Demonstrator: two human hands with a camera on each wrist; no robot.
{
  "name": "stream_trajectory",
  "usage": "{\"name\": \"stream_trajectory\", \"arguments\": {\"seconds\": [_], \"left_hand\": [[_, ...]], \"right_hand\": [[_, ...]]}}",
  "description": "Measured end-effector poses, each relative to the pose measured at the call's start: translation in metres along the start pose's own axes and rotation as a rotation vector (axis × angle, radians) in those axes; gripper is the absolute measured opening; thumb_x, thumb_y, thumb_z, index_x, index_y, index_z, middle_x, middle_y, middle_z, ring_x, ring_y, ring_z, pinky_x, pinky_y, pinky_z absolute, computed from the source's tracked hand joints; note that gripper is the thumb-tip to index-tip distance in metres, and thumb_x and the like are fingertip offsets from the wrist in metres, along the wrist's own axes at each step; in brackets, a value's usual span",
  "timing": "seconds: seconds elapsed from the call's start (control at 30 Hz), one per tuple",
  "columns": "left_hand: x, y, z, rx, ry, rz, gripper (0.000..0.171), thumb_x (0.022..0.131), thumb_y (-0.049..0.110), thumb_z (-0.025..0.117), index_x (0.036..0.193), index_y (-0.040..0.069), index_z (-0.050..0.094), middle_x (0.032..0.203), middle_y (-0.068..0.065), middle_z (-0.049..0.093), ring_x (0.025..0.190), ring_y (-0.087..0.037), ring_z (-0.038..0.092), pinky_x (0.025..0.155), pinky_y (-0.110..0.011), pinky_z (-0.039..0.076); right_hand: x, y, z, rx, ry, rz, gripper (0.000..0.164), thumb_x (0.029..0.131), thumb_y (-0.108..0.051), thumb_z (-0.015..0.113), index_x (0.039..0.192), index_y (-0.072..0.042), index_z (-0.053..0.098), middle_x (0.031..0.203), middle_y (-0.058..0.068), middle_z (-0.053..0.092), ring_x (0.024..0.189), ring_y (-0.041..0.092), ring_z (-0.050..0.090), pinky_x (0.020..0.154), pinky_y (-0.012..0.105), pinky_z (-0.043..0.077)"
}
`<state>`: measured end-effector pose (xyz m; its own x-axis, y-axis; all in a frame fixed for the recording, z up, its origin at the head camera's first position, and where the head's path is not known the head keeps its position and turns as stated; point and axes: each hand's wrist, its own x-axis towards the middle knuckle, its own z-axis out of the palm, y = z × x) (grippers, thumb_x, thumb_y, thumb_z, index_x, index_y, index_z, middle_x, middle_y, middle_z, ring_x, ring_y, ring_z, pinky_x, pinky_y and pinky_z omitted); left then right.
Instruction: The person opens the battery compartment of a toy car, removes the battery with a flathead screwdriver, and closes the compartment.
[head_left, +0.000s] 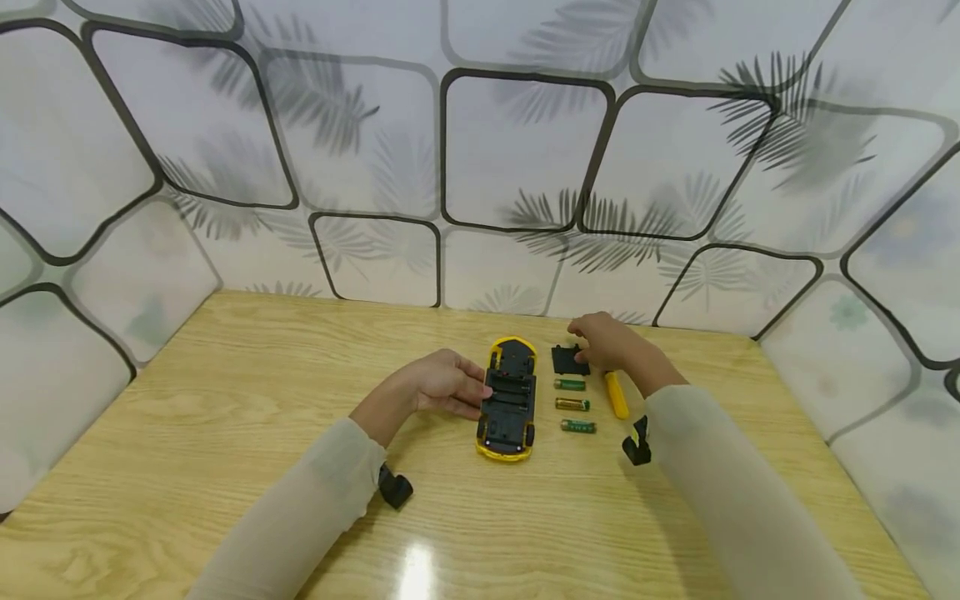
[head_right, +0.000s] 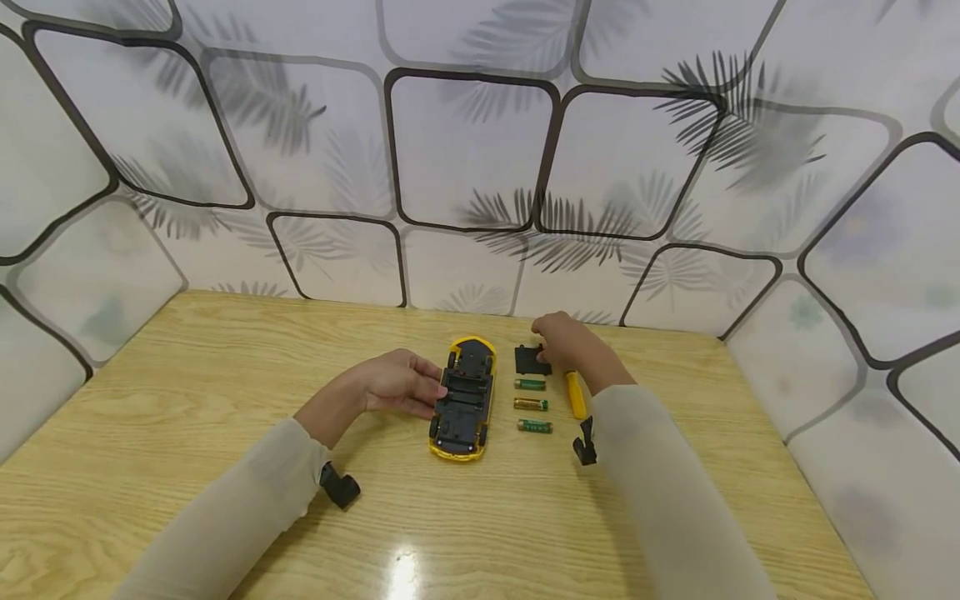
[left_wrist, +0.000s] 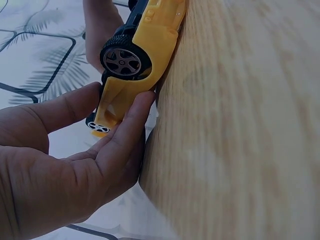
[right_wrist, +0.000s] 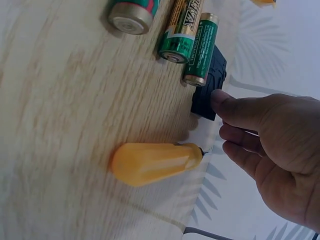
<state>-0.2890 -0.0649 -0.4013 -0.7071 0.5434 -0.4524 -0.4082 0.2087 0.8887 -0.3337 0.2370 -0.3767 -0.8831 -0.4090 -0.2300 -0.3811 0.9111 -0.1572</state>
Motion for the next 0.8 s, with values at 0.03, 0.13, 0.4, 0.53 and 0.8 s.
{"name": "stream_trajectory", "arguments": {"seconds": [0.03, 0.13, 0.4, 0.53, 0.8], "left_hand": [[0.0, 0.0, 0.0, 0.0, 0.004, -0.001, 0.058, 0.1, -0.002, 0.061, 0.152, -0.012, 0.037, 0.144, -0.029, 0.051, 0.127, -0.043, 0.058, 0.093, -0.045, 0.06], [0.0, 0.0, 0.0, -0.002, 0.011, -0.004, 0.058, 0.1, -0.002, 0.062, 0.152, -0.011, 0.037, 0.144, -0.028, 0.052, 0.126, -0.042, 0.059, 0.093, -0.045, 0.061], [0.0, 0.001, 0.001, 0.002, 0.013, 0.0, 0.058, 0.099, -0.003, 0.063, 0.151, -0.011, 0.038, 0.141, -0.028, 0.055, 0.122, -0.04, 0.062, 0.092, -0.045, 0.061], [0.0, 0.001, 0.001, -0.004, 0.019, -0.002, 0.058, 0.099, -0.003, 0.063, 0.151, -0.011, 0.039, 0.136, -0.027, 0.058, 0.119, -0.039, 0.064, 0.091, -0.045, 0.061], [0.002, 0.0, 0.0, -0.001, 0.011, 0.0, 0.057, 0.099, -0.003, 0.063, 0.15, -0.012, 0.039, 0.135, -0.027, 0.06, 0.118, -0.039, 0.065, 0.092, -0.045, 0.061]], "right_hand": [[0.001, 0.001, 0.0, -0.002, -0.006, 0.001, 0.049, 0.1, -0.012, 0.069, 0.142, 0.008, 0.054, 0.138, 0.026, 0.058, 0.127, 0.042, 0.055, 0.106, 0.054, 0.05], [0.005, 0.002, -0.001, -0.017, -0.019, -0.012, 0.04, 0.1, -0.013, 0.069, 0.134, 0.005, 0.061, 0.129, 0.022, 0.064, 0.118, 0.038, 0.061, 0.099, 0.051, 0.054], [0.01, 0.006, -0.004, -0.028, -0.05, -0.044, 0.014, 0.1, -0.016, 0.069, 0.105, -0.003, 0.069, 0.092, 0.007, 0.064, 0.079, 0.022, 0.057, 0.07, 0.038, 0.049], [0.012, 0.006, -0.004, -0.049, -0.058, -0.049, 0.018, 0.1, -0.015, 0.069, 0.111, -0.001, 0.071, 0.094, 0.008, 0.066, 0.082, 0.022, 0.06, 0.073, 0.039, 0.053], [0.015, 0.0, -0.003, -0.028, -0.07, -0.037, 0.021, 0.1, -0.015, 0.069, 0.114, 0.001, 0.07, 0.095, 0.007, 0.066, 0.085, 0.022, 0.06, 0.073, 0.037, 0.052]]}}
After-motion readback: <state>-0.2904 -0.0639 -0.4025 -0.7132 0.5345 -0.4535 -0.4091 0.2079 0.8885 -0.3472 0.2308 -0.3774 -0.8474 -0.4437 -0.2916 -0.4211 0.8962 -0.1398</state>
